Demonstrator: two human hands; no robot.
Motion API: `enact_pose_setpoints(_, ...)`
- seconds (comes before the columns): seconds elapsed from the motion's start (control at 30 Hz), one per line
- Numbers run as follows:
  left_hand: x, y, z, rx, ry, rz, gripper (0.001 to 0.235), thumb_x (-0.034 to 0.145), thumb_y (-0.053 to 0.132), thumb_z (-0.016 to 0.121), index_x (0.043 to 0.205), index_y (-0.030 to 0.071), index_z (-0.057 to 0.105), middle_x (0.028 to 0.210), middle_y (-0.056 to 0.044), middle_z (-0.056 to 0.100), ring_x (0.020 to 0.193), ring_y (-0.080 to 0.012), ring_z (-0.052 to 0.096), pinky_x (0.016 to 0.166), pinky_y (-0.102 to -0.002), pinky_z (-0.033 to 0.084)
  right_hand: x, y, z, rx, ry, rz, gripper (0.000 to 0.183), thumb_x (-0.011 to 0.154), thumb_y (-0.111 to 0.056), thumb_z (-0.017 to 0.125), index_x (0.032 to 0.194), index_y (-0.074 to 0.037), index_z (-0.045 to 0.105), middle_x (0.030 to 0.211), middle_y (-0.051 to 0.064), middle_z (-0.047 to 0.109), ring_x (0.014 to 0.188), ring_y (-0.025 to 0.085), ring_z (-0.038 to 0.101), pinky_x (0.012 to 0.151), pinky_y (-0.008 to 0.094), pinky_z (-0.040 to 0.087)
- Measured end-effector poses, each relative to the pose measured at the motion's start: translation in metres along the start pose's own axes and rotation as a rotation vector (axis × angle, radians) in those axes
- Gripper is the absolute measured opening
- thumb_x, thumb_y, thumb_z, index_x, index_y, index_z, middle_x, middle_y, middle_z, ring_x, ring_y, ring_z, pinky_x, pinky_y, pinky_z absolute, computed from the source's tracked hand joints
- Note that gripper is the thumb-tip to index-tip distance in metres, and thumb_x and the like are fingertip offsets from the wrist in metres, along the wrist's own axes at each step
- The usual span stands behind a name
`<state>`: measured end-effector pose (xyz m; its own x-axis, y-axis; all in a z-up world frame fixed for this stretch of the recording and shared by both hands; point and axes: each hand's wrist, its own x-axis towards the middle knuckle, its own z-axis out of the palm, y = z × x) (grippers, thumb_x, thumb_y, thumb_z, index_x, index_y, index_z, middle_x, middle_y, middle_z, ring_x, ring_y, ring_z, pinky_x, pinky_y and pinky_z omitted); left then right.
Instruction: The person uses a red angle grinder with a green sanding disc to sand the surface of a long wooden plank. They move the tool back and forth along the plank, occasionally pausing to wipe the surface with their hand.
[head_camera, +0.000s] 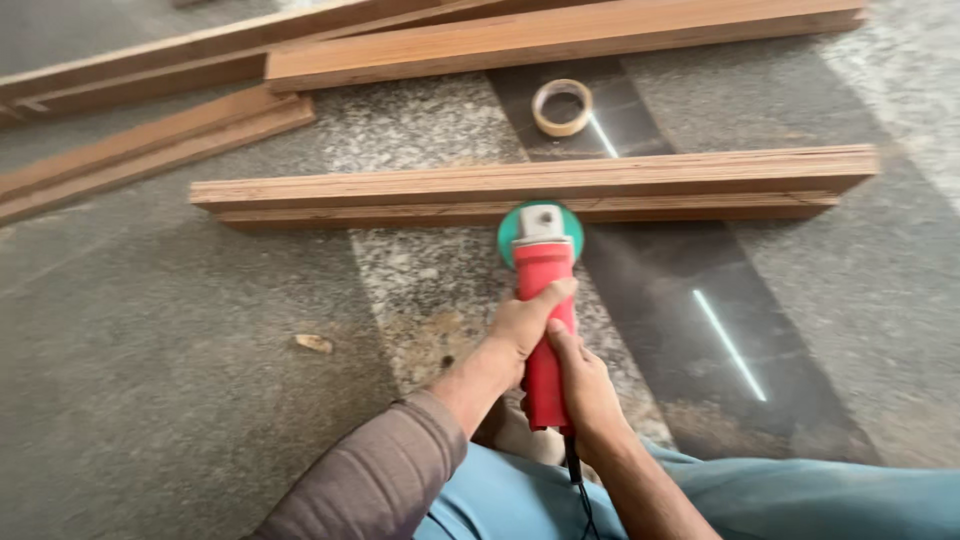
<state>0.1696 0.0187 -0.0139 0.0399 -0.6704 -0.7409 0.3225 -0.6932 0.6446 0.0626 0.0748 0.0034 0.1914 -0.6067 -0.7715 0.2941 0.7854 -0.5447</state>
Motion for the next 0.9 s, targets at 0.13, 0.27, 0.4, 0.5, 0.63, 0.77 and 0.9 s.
enact_pose_setpoints(0.13,-0.001,0.020,-0.062,-0.037,0.082,-0.004,0.049,0.079,0.042,0.081,0.095,-0.002,0.069,0.076,-0.013,0.072,0.062,-0.0254,0.070,0.061,-0.041,0.059,0.017,0.004,0.044,-0.094,-0.094,-0.013,0.056,0.095,-0.053,0.055,0.110,0.000,0.066,0.081,0.013,0.070,0.061,0.022,0.067,0.055,0.034,0.056)
enact_pose_setpoints(0.27,0.001,0.034,-0.104,-0.231,0.125,-0.015,0.050,0.078,0.043,0.079,0.101,0.001,0.065,0.079,-0.015,0.070,0.065,-0.0283,0.070,0.064,-0.043,0.061,0.036,0.005,0.088,-0.212,-0.202,-0.001,0.061,0.094,-0.055,0.057,0.115,0.001,0.069,0.085,0.013,0.072,0.064,0.019,0.068,0.057,0.031,0.054)
enact_pose_setpoints(0.4,0.010,0.039,-0.133,-0.344,0.208,0.070,0.049,0.081,0.042,0.079,0.103,0.001,0.064,0.084,-0.014,0.069,0.069,-0.0265,0.070,0.066,-0.043,0.061,0.060,0.001,0.107,-0.377,-0.238,-0.019,0.064,0.090,-0.057,0.061,0.117,0.000,0.069,0.085,0.012,0.073,0.063,0.017,0.066,0.054,0.031,0.053)
enact_pose_setpoints(0.5,0.013,0.042,-0.150,-0.431,0.226,0.119,0.047,0.081,0.041,0.078,0.102,0.001,0.064,0.083,-0.013,0.068,0.068,-0.0269,0.069,0.064,-0.043,0.061,0.072,-0.001,0.125,-0.465,-0.266,0.005,0.069,0.089,-0.060,0.062,0.113,0.004,0.070,0.082,0.013,0.072,0.060,0.019,0.066,0.051,0.032,0.052)
enact_pose_setpoints(0.63,0.020,0.049,-0.166,-0.502,0.301,0.213,0.045,0.082,0.038,0.079,0.103,0.003,0.063,0.083,-0.014,0.068,0.068,-0.0264,0.068,0.063,-0.042,0.060,0.088,-0.008,0.144,-0.551,-0.335,0.061,0.074,0.088,-0.063,0.061,0.104,0.008,0.070,0.076,0.017,0.071,0.054,0.024,0.068,0.047,0.036,0.055)
enact_pose_setpoints(0.77,0.024,0.060,-0.197,-0.523,0.344,0.266,0.046,0.080,0.039,0.079,0.104,0.004,0.062,0.083,-0.013,0.067,0.066,-0.0261,0.068,0.061,-0.043,0.059,0.105,-0.007,0.177,-0.579,-0.438,0.093,0.070,0.086,-0.065,0.059,0.101,0.004,0.068,0.075,0.018,0.070,0.053,0.026,0.069,0.047,0.038,0.056)
enact_pose_setpoints(0.9,0.030,0.074,-0.241,-0.514,0.415,0.284,0.053,0.081,0.042,0.080,0.107,-0.001,0.063,0.086,-0.014,0.069,0.069,-0.0256,0.070,0.064,-0.043,0.061,0.116,0.001,0.221,-0.599,-0.476,0.104,0.074,0.087,-0.064,0.060,0.100,0.009,0.068,0.074,0.019,0.070,0.052,0.027,0.069,0.046,0.039,0.055)
